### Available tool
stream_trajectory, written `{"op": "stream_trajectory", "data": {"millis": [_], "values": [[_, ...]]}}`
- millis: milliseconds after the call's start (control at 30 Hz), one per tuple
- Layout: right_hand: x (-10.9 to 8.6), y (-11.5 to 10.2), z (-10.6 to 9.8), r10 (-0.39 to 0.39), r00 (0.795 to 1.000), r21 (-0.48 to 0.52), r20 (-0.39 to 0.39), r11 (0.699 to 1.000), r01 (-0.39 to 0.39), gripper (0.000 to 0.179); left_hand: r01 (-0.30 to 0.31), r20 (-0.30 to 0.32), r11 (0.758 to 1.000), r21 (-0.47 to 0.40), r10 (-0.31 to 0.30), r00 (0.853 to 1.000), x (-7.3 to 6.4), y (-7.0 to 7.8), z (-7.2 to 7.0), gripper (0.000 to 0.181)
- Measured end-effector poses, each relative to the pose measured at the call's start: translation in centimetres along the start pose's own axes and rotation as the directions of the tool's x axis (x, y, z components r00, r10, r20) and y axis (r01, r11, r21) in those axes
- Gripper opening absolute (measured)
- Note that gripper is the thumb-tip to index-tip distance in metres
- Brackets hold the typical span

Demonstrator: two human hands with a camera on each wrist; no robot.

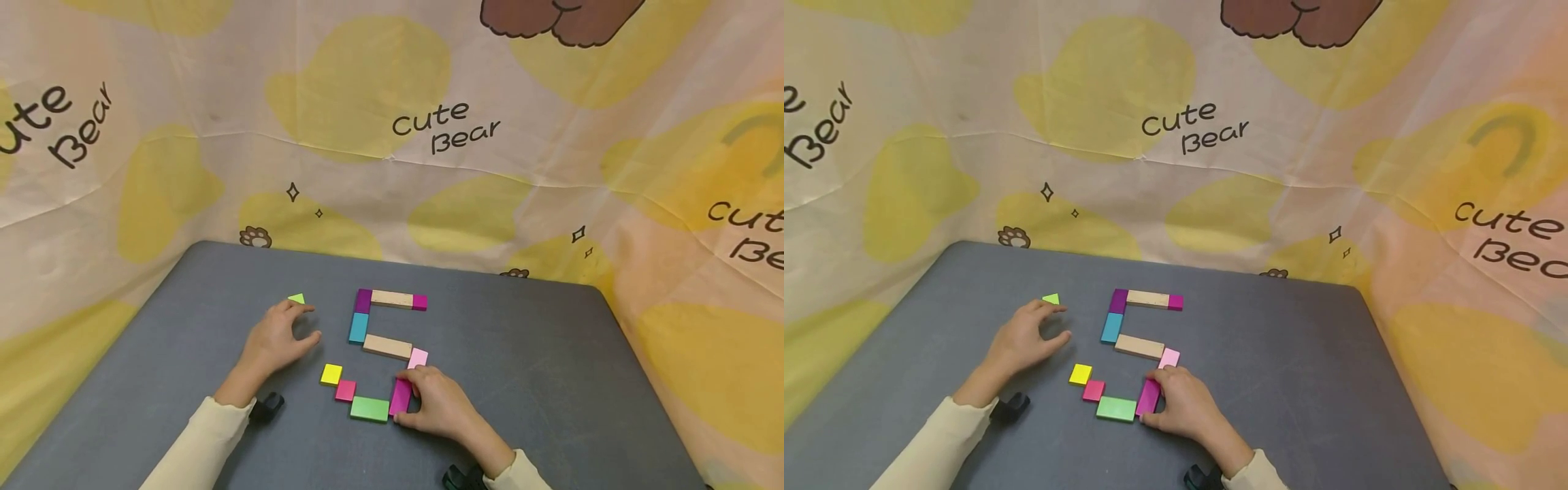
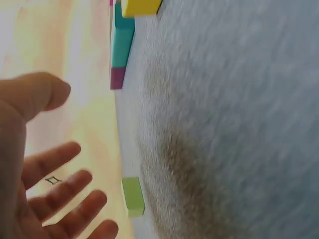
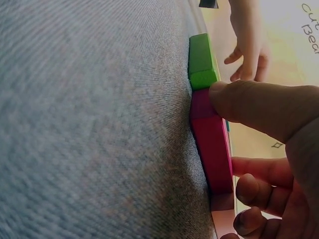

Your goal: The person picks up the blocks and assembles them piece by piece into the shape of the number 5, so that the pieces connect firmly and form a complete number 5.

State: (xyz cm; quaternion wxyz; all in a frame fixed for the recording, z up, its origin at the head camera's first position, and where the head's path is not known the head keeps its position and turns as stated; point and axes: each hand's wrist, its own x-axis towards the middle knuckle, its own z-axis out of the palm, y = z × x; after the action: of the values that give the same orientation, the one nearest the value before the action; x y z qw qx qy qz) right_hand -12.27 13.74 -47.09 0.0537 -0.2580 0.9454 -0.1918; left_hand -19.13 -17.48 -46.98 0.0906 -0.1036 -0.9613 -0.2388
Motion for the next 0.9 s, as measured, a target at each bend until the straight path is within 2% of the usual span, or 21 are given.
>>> {"op": "stream_trajectory", "data": {"millis": [200, 567, 900], "values": [[0.0, 0.0, 0.0, 0.004, 1.000, -0.008, -0.004, 1.000, -0.004, 0.059, 0.084, 0.009, 0.996, -0.007, -0.084, 0.996, 1.5, -1.4, -0.4, 0.055], [0.0, 0.0, 0.0, 0.018, 1.000, 0.011, 0.004, 1.000, -0.018, 0.058, 0.161, 0.070, 0.987, 0.011, -0.162, 0.984, 3.4, -3.2, -0.3, 0.052], [0.0, 0.0, 0.0, 0.041, 0.999, 0.016, 0.018, 0.999, -0.042, 0.060, 0.181, 0.109, 0.983, 0.024, -0.183, 0.977, 4.0, -4.0, -0.3, 0.046]]}}
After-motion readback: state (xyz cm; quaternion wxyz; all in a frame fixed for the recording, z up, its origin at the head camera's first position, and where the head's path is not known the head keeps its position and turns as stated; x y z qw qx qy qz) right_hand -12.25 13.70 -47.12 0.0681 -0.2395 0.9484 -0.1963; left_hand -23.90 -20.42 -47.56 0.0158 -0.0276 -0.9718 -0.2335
